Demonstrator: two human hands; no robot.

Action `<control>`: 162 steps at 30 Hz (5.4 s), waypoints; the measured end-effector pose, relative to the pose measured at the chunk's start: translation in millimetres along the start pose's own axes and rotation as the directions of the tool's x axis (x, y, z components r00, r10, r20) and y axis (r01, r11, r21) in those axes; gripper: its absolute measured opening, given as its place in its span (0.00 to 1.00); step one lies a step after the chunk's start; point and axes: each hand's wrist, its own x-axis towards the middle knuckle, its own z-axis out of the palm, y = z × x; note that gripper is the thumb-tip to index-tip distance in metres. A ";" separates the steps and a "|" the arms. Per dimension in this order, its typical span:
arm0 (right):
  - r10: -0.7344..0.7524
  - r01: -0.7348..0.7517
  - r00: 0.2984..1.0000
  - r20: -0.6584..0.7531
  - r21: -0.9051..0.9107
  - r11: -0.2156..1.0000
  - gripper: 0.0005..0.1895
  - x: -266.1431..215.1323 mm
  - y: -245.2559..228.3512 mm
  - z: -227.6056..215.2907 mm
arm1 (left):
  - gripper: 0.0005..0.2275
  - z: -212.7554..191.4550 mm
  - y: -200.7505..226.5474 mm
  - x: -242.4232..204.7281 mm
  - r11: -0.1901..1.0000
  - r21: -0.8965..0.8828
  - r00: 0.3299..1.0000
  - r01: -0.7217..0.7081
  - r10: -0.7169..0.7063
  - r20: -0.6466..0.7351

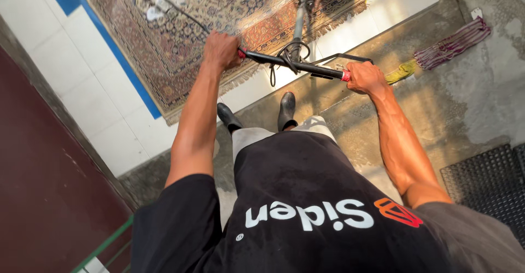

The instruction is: The person cleans rugs by hand using a floor scrubbing machine on a tiled area.

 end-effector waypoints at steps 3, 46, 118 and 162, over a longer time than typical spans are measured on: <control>-0.043 0.044 0.998 -0.053 0.005 0.999 0.08 0.6 19.3 40.2 | 0.03 16.1 -0.5 -3.4 0.999 -0.022 0.999 0.033 -0.034 -0.023; -0.567 0.648 0.725 0.392 -0.110 0.753 0.11 -215.6 -461.7 284.4 | 0.07 83.5 -25.4 -785.7 0.817 0.005 0.800 0.576 -0.563 -0.209; 0.061 -0.081 0.981 0.183 0.107 0.991 0.06 -381.7 -121.4 193.9 | 0.11 62.6 175.9 -405.1 0.996 -0.052 0.983 -0.074 0.064 -0.173; -0.151 0.169 0.915 0.373 -0.015 0.985 0.12 -337.2 -54.2 172.2 | 0.10 102.4 239.3 -431.6 0.950 -0.108 0.944 0.292 -0.304 -0.129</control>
